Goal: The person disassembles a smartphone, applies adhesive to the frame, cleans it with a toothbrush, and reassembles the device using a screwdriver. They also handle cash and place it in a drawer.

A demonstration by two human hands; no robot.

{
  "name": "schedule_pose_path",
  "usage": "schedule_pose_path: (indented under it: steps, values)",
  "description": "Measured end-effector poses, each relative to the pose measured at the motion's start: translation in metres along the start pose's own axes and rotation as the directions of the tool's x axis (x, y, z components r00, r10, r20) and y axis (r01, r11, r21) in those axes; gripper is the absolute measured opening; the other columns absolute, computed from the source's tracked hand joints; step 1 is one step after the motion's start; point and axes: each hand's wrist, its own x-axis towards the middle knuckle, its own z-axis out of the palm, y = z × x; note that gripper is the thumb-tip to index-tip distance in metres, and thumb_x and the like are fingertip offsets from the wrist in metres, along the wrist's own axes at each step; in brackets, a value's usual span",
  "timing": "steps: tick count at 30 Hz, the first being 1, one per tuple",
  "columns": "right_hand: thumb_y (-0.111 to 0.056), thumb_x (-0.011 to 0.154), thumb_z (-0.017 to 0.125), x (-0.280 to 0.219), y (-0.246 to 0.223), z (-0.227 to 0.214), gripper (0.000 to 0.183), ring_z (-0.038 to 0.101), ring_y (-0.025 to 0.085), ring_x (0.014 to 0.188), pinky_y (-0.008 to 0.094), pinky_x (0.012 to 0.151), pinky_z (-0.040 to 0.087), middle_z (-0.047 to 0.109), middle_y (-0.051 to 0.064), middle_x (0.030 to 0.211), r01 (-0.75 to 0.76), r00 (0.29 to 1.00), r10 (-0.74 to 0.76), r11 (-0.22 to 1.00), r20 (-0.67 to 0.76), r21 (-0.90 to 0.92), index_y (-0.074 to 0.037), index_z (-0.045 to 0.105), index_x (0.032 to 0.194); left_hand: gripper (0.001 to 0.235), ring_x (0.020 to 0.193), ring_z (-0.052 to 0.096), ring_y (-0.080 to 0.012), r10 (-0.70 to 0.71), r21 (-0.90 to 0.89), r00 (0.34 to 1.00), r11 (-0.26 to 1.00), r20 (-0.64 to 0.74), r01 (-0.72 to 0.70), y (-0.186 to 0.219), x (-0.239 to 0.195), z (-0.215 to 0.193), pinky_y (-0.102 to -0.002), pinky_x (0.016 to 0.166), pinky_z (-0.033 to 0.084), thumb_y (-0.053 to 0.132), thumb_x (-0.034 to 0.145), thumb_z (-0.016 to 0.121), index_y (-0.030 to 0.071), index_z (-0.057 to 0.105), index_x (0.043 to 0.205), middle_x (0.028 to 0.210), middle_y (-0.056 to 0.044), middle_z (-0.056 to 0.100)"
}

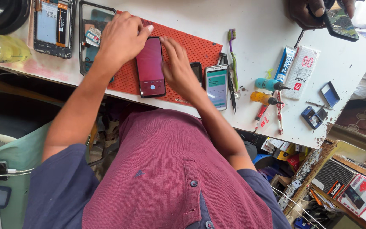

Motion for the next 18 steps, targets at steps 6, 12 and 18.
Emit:
schedule_pose_path:
  steps: [6,12,18]
  values:
    - [-0.001,0.093,0.055,0.064,0.023,0.003,0.034,0.056,0.034,0.118,0.047,0.105,0.046,0.061,0.015,0.123,0.07,0.994,-0.062,0.994,0.09,-0.083,-0.001,0.064,0.125,0.024,0.109,0.059,-0.0314,-0.17,-0.464,0.941,0.886,-0.294,0.015,0.038,-0.098,-0.001,-0.043,0.1,0.05,0.018,0.11,0.064,0.001,0.059,0.127,0.116,-0.016,0.057]
    - [-0.007,0.09,0.06,0.086,0.029,0.014,0.015,0.057,0.033,0.102,0.046,0.093,0.047,0.062,0.014,0.105,0.112,0.977,-0.082,0.983,0.198,-0.144,-0.001,0.066,0.102,0.092,0.132,0.042,-0.0414,-0.037,-0.153,0.955,0.988,-0.296,-0.009,0.047,-0.169,0.027,-0.053,0.111,0.034,0.043,0.079,0.086,0.001,0.04,0.147,0.143,-0.023,0.04]
    - [-0.014,0.091,0.059,0.096,0.035,0.024,0.017,0.057,0.034,0.101,0.047,0.093,0.048,0.06,0.017,0.103,0.047,0.961,0.026,0.966,0.276,-0.253,0.001,0.064,0.099,0.095,0.138,0.042,-0.0386,-0.059,-0.124,0.95,0.992,-0.305,0.022,0.022,-0.168,0.051,-0.054,0.116,0.033,0.055,0.086,0.083,0.003,0.038,0.151,0.148,-0.019,0.039]
